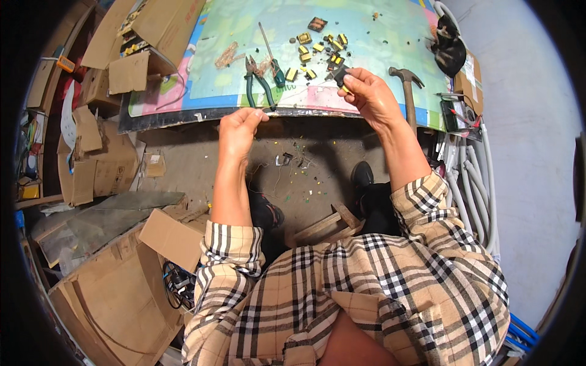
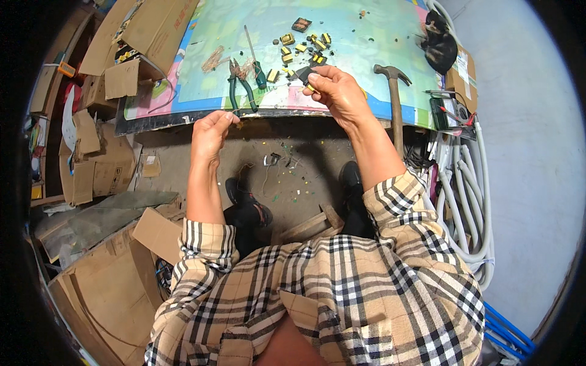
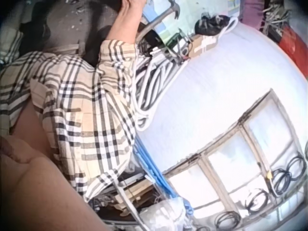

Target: The person sits at a cluttered workbench and repeatedly handles small electronic components, using pliers to strip wires and a hammer to strike a component on the floor. The person picks up and sets down multiple small parts while manipulating wires.

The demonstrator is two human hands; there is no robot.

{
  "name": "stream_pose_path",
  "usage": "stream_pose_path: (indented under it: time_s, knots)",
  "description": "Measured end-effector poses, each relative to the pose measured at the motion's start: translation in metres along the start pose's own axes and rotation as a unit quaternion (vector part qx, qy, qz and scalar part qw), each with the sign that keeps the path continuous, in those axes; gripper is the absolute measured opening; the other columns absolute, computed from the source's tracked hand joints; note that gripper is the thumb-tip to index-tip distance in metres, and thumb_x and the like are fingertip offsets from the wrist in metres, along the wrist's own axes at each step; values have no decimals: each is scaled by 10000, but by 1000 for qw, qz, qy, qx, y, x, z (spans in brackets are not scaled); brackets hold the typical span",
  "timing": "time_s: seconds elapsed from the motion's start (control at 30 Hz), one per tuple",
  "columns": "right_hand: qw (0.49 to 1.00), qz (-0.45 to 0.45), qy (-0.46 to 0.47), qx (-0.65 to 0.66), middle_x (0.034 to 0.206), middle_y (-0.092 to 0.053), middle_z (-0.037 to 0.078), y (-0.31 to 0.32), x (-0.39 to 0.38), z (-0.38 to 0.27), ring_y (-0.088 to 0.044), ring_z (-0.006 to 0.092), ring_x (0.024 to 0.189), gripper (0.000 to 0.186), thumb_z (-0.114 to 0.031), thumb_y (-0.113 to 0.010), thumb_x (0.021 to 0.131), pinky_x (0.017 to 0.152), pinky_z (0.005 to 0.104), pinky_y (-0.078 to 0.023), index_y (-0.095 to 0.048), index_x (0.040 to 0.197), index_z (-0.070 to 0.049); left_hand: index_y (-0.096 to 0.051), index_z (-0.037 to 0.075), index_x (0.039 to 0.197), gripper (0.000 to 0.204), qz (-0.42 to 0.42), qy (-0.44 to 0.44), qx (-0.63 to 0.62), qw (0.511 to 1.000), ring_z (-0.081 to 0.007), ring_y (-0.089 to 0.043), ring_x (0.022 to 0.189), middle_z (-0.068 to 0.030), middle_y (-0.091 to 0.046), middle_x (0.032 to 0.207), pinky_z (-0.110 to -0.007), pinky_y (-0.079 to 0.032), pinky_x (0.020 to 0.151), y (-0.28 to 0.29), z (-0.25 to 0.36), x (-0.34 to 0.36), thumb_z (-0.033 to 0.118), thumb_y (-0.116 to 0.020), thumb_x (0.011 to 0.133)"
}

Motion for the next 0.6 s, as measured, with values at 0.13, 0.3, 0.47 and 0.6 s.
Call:
stream_pose_path:
  time_s: [0.13, 0.3, 0.47, 0.6]
  knots:
    - [992, 89, 4, -94, 824, -618, 52, 15, 2, 0, -592, 118, 701, 238, -110, -644, 869, 615, 208, -456, -547, 1042, 21, -686, 52, 817, 168, -64, -29, -33, 997, -15, -273, 456, 89, -389, 521, -206, -174, 427, -6, 18, -17, 190, -616, 883]
    - [967, 141, 65, -200, 795, -655, 104, 29, 12, 1, -637, 139, 701, 288, -92, -659, 838, 600, 235, -474, -554, 1051, 70, -685, 50, 816, 163, -71, -40, -51, 995, -20, -269, 458, 92, -381, 523, -208, -185, 439, -11, 34, -28, 190, -627, 877]
    - [952, 210, 92, -205, 775, -657, 112, 79, 28, -9, -612, 127, 638, 275, -86, -674, 820, 581, 250, -479, -565, 1016, 73, -676, 13, 828, 202, -38, -44, -120, 991, -14, -261, 456, 86, -364, 519, -205, -172, 438, 26, 38, -33, 201, -626, 886]
    - [957, 201, -6, -208, 753, -649, 116, 101, 37, 25, -626, 136, 629, 274, -99, -676, 818, 536, 250, -481, -566, 1010, 63, -614, -25, 912, 197, -98, -19, -323, 941, -34, -242, 421, 74, -322, 503, -209, -191, 410, 30, 27, -13, 157, -544, 942]
Point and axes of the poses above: each hand's wrist, its own x-axis towards the middle knuckle, its own y-axis out of the back of the hand, z = x × y, the point moved 8 cm from there along x, towards the middle knuckle
